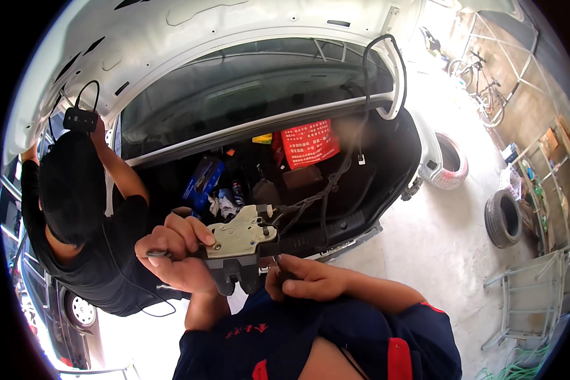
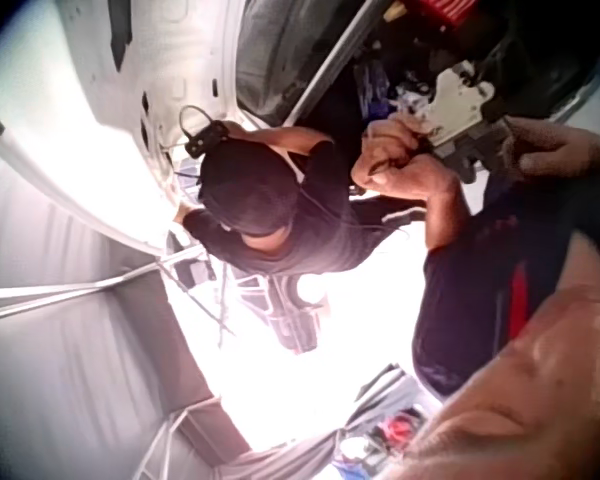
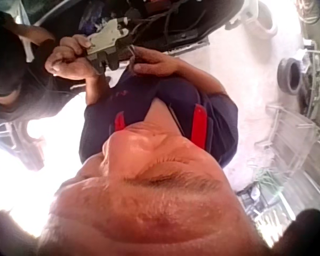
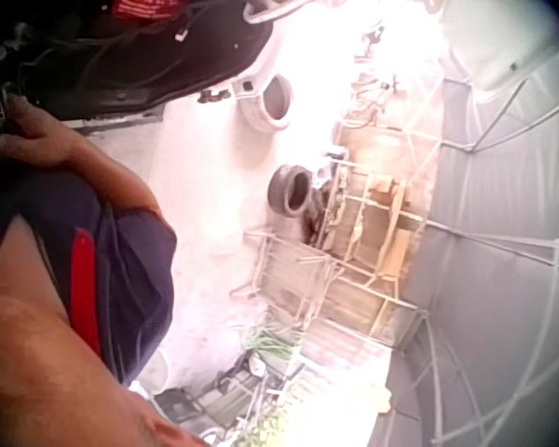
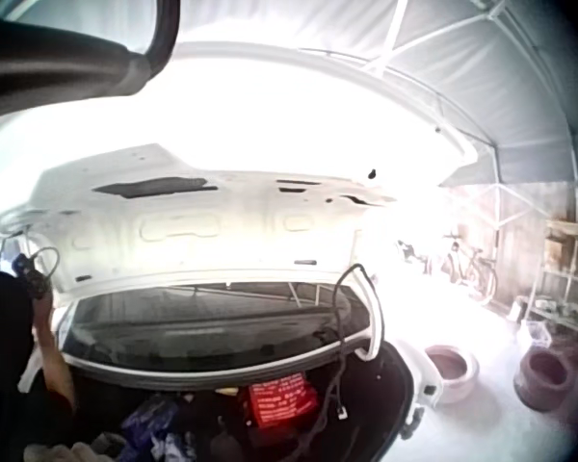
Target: The person selects a socket from a tool set, gathers bolts and washers from a box in the trunk, and installs a trunk latch mechanism onto the car trunk lid using a nut driver.
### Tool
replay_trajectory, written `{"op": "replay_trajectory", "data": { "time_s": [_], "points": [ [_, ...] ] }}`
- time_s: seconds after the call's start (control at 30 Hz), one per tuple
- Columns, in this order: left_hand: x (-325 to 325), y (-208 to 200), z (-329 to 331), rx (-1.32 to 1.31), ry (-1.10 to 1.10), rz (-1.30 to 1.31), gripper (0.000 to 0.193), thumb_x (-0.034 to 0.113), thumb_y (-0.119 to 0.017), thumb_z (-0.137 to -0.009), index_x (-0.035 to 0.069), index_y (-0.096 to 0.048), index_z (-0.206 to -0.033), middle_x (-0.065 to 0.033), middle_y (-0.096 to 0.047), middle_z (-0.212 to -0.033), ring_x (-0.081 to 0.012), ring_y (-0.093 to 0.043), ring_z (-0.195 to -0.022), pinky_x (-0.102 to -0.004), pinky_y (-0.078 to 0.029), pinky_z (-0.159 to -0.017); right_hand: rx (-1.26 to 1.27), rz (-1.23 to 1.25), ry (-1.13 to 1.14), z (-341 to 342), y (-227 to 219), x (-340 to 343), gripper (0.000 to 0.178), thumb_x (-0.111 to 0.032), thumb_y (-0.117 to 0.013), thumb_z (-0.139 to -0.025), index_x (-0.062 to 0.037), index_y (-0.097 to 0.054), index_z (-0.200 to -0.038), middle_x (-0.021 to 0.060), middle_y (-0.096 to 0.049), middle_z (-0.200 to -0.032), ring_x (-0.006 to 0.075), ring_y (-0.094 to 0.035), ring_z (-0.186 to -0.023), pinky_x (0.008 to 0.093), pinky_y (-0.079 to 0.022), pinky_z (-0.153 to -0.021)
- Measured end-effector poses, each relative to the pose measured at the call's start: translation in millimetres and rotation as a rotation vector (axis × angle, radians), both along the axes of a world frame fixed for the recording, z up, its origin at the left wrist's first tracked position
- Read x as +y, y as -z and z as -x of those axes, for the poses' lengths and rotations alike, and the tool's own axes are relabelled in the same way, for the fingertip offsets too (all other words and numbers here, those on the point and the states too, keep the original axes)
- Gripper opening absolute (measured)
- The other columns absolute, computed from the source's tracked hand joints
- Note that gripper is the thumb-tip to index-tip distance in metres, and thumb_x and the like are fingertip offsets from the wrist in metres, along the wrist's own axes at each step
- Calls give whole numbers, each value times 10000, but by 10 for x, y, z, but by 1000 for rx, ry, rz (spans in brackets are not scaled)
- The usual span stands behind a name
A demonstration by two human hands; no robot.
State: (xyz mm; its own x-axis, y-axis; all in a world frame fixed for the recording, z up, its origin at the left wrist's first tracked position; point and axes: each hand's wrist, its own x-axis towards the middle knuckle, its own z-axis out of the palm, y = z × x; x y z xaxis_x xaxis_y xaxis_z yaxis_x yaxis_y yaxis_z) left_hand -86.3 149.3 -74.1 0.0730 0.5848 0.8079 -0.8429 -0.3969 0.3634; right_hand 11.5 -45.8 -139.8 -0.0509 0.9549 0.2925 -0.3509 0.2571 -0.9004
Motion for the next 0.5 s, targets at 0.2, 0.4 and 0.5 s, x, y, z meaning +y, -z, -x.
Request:
{"op": "replay_trajectory", "data": {
  "time_s": [0.2,0.4,0.5],
  "points": [
    [-40,58,-21,-4,44,-1,350,429,-536,-1090,92,-483,-1015,6,-304,-654,-135,-352,-603,-303,-472,-506,-216,14,197,-13,16,59,236,-244,-520,-1105,-13,-559,-1130,28,-534,-788,123,-518,-705,291,-447,-653],
    [3,-16,-145,-23,80,31,264,328,-496,-1108,75,-525,-1037,10,-318,-692,-130,-371,-640,-291,-472,-599,-360,-142,413,-147,-193,180,162,-166,-559,-1077,-8,-567,-1043,57,-525,-735,157,-490,-633,310,-419,-602],
    [65,-67,-118,52,71,-7,295,321,-464,-1115,43,-501,-1027,-5,-330,-688,-136,-394,-636,-312,-505,-602,-461,-199,457,-244,-196,196,163,-128,-571,-1069,34,-580,-1050,61,-588,-779,117,-516,-627,294,-436,-586]
  ]
}}
